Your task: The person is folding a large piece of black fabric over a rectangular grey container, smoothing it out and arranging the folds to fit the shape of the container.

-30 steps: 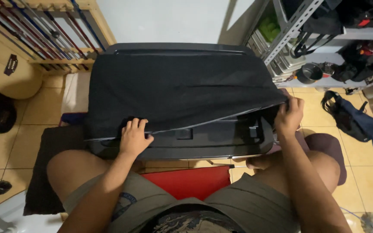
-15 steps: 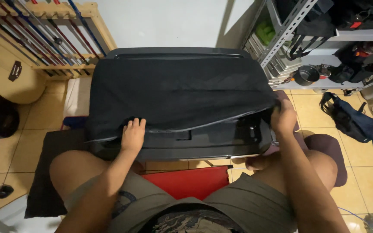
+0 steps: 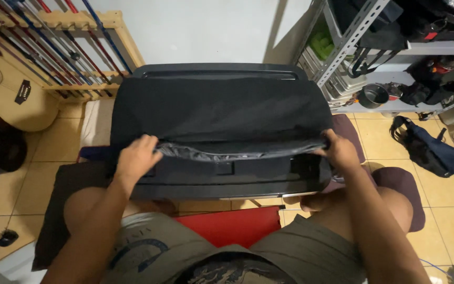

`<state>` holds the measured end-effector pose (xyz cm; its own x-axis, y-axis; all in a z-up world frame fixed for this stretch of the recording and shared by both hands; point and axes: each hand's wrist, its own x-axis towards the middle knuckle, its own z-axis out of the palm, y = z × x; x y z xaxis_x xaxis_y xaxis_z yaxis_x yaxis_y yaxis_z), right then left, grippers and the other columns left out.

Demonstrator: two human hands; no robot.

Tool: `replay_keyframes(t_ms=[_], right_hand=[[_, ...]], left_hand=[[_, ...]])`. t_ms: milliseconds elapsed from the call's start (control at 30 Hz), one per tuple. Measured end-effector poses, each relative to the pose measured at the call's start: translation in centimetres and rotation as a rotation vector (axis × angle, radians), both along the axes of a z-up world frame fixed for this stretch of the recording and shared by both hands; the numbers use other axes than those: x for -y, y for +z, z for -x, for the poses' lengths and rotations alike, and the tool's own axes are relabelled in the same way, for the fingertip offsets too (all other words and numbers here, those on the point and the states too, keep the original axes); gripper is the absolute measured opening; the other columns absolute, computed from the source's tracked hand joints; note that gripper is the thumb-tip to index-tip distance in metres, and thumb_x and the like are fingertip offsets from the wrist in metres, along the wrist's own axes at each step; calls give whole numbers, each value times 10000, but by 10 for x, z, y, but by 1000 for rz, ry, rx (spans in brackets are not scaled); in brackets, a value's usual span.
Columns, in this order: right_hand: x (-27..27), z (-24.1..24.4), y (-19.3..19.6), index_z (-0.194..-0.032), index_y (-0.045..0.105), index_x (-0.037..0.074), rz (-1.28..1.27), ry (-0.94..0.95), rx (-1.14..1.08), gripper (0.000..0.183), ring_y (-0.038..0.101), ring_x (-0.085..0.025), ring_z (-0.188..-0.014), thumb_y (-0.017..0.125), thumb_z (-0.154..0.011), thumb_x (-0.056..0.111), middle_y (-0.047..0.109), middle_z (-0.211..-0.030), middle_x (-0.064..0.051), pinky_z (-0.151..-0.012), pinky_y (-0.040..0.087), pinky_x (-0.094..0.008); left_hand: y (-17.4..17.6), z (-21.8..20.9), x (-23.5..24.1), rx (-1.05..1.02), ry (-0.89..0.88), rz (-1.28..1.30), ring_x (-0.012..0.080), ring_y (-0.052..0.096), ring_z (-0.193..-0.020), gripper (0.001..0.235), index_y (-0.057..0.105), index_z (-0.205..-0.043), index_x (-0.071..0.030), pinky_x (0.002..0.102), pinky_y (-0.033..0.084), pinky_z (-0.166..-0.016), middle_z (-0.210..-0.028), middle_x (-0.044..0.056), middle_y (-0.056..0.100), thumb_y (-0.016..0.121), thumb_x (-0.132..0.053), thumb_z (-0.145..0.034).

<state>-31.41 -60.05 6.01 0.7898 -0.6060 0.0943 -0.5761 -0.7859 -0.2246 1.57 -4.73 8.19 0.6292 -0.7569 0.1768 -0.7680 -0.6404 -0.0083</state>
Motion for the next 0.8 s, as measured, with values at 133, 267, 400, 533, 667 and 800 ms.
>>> replay_keyframes(t_ms=[133, 267, 400, 533, 667, 800], right_hand=[[30, 16, 9, -1322, 588, 182, 167, 132, -20, 596, 716, -417, -1071, 758, -820, 455, 684, -1224, -152, -898, 590, -543], [55, 30, 21, -1136, 703, 117, 430, -42, 352, 347, 629, -420, -883, 668, -798, 46, 612, -1137, -139, -603, 503, -535], [69, 33, 16, -1091, 765, 56, 266, -131, 504, 296, 677, -386, -946, 628, -833, 6, 714, -1042, -155, -888, 511, -439], [42, 53, 85, -1063, 695, 72, 23, 111, 404, 503, 653, -261, -837, 577, -575, 109, 679, -938, -118, -747, 483, -353], [107, 93, 65, -818, 769, 0, -714, 176, 290, 68, 575, -140, -841, 757, -859, 53, 681, -835, -56, -766, 421, -289], [104, 32, 111, -609, 728, -37, -732, -30, -194, 394, 466, -166, -585, 914, -811, 246, 519, -610, -57, -520, 298, -310]], left_hand=[[14, -33, -20, 82, 359, 269, 309, 659, -972, 244, 607, -1124, -191, 414, 540, -850, -1007, 94, 623, 604, -407, -1011], [10, -70, -62, 443, 208, 261, 332, 634, -884, 399, 758, -1212, -41, 434, 541, -717, -1060, 182, 636, 668, 60, -837], [21, -72, -71, 274, 167, 403, 451, 602, -884, 398, 661, -1141, -6, 555, 464, -677, -1079, 206, 617, 622, -32, -747], [16, -81, -89, 151, 422, 377, 380, 636, -964, 395, 708, -1175, -68, 490, 517, -769, -1075, 158, 667, 668, 72, -808], [41, -70, -110, 227, 436, 288, 385, 665, -897, 179, 723, -1146, -156, 501, 515, -677, -1096, 117, 641, 708, -133, -969], [-2, -138, -124, 190, 287, -29, 323, 677, -929, 415, 728, -1148, -206, 458, 533, -801, -983, 58, 700, 710, -131, -740]])
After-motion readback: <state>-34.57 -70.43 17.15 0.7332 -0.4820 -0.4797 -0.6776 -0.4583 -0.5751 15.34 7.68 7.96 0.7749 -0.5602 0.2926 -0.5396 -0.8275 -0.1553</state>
